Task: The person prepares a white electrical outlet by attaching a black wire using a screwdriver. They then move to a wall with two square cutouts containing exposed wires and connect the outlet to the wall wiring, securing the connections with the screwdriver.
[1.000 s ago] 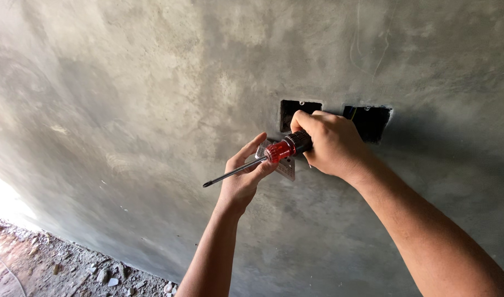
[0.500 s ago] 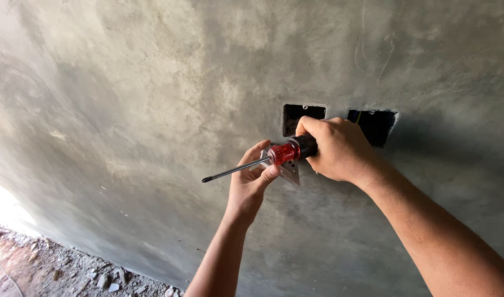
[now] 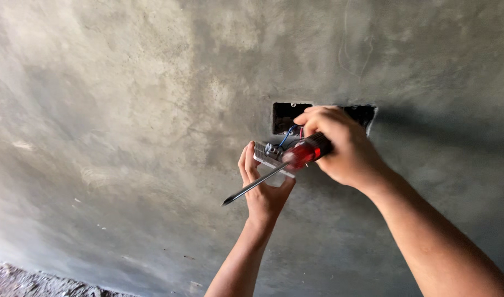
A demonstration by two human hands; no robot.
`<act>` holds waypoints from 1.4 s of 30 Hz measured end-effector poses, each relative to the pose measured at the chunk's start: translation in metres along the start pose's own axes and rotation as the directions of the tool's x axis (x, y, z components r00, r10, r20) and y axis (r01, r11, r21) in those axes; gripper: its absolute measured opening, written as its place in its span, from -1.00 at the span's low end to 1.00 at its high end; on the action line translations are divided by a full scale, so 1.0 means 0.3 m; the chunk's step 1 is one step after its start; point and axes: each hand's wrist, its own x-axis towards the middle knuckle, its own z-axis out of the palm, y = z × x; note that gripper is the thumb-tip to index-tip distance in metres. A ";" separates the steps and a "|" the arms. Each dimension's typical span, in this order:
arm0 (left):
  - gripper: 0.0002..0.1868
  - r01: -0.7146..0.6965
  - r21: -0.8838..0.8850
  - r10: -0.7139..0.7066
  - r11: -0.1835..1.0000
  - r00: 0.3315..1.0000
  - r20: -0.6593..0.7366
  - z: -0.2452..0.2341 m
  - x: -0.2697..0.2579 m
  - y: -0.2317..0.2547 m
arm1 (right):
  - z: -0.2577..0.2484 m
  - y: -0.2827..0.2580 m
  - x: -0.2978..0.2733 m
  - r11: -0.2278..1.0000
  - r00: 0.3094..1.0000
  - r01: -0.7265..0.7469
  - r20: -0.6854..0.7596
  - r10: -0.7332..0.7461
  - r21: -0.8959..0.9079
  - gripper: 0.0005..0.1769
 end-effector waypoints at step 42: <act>0.03 -0.061 0.041 0.064 0.997 0.995 -0.078 0.022 -0.008 -0.055 | -0.146 -0.562 -0.140 0.688 0.959 0.093 0.251 0.133 -0.720 -0.50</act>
